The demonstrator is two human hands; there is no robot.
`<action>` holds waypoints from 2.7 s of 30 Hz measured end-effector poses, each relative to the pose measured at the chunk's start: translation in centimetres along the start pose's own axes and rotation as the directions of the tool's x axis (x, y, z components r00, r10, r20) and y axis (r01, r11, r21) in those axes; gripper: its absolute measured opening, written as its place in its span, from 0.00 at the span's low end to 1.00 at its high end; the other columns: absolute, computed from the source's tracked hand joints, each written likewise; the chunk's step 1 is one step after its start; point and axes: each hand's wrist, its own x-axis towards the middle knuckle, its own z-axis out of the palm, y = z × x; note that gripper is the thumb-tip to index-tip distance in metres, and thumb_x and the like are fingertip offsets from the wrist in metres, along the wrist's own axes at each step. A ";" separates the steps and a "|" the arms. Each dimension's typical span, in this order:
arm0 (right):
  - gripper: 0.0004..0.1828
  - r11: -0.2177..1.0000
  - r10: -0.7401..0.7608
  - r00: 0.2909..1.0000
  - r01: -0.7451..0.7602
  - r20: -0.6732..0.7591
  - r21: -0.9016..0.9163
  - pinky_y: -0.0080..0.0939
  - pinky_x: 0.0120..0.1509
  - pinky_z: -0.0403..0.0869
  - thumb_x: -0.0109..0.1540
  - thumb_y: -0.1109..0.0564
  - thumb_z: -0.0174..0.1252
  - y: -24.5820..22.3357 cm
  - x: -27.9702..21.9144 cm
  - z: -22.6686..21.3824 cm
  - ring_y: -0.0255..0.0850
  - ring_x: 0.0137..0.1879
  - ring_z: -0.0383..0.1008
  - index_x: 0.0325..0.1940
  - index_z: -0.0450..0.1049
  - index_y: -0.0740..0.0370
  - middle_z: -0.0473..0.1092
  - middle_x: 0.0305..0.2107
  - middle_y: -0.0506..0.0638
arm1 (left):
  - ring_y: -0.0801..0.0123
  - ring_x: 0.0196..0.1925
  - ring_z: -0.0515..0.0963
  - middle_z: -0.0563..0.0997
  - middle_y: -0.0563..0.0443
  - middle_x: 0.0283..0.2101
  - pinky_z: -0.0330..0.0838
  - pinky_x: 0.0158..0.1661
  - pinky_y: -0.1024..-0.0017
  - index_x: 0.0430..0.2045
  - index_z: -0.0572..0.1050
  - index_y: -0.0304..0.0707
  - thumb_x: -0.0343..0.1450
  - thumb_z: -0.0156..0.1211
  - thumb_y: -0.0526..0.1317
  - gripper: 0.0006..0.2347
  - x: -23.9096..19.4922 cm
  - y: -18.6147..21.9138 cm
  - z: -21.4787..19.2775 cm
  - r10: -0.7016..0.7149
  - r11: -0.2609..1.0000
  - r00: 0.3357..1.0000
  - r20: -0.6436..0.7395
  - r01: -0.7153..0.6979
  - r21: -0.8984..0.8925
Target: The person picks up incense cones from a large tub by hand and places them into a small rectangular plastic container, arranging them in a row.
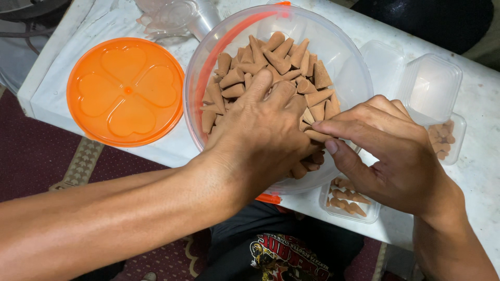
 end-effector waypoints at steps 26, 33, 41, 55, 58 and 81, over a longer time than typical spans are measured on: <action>0.08 0.999 0.009 0.984 -0.018 -0.176 -0.049 0.46 0.53 0.65 0.66 0.65 0.59 -1.1 -1.1 -0.9 0.48 0.44 0.75 0.48 0.79 0.71 0.76 0.38 0.60 | 0.66 0.21 0.69 0.74 0.58 0.21 0.62 0.28 0.69 0.23 0.69 0.43 0.70 0.60 0.33 0.07 -2.5 -5.4 -6.0 -0.017 0.451 0.979 -0.203 -0.174 -0.875; 0.09 0.984 0.176 0.933 -0.164 -0.315 0.064 0.42 0.52 0.71 0.65 0.62 0.56 -1.1 -5.5 -1.4 0.51 0.45 0.77 0.45 0.76 0.73 0.76 0.40 0.63 | 0.60 0.28 0.71 0.72 0.50 0.30 0.64 0.35 0.65 0.40 0.69 0.32 0.75 0.49 0.26 0.04 0.1 -2.1 -7.1 0.025 0.276 0.893 -0.450 -0.439 -0.855; 0.17 0.862 0.504 0.735 -0.397 -0.453 0.314 0.42 0.52 0.71 0.69 0.55 0.49 -0.9 -12.5 -0.4 0.49 0.44 0.74 0.41 0.74 0.73 0.72 0.34 0.63 | 0.56 0.27 0.73 0.70 0.49 0.36 0.62 0.25 0.60 0.37 0.75 0.35 0.72 0.55 0.30 0.04 2.7 2.7 -6.7 0.105 0.297 0.915 -0.391 -0.404 -0.865; 0.19 0.788 0.605 0.645 -0.403 -0.467 0.465 0.37 0.43 0.72 0.73 0.51 0.47 -0.4 -15.0 0.6 0.43 0.33 0.71 0.49 0.70 0.73 0.74 0.34 0.63 | 0.49 0.32 0.75 0.70 0.44 0.44 0.70 0.40 0.55 0.42 0.75 0.31 0.78 0.48 0.34 0.07 1.5 6.2 -5.6 0.134 0.341 0.931 -0.340 -0.366 -0.866; 0.19 0.807 0.583 0.668 -0.412 -0.463 0.423 0.35 0.49 0.75 0.67 0.53 0.58 -1.8 -10.7 -0.3 0.49 0.47 0.81 0.51 0.72 0.75 0.73 0.43 0.64 | 0.55 0.41 0.76 0.73 0.40 0.40 0.68 0.43 0.67 0.39 0.71 0.25 0.78 0.43 0.34 0.08 -0.2 3.0 -7.7 0.030 0.271 0.930 -0.366 -0.360 -0.893; 0.22 0.679 0.669 0.552 -0.183 -0.498 0.711 0.46 0.64 0.80 0.60 0.48 0.67 -1.2 -18.2 2.5 0.50 0.53 0.81 0.48 0.73 0.66 0.75 0.46 0.64 | 0.71 0.32 0.71 0.69 0.60 0.34 0.64 0.34 0.71 0.36 0.71 0.45 0.76 0.58 0.41 0.04 2.5 6.5 -5.7 -0.043 0.088 0.964 -0.263 -0.259 -0.962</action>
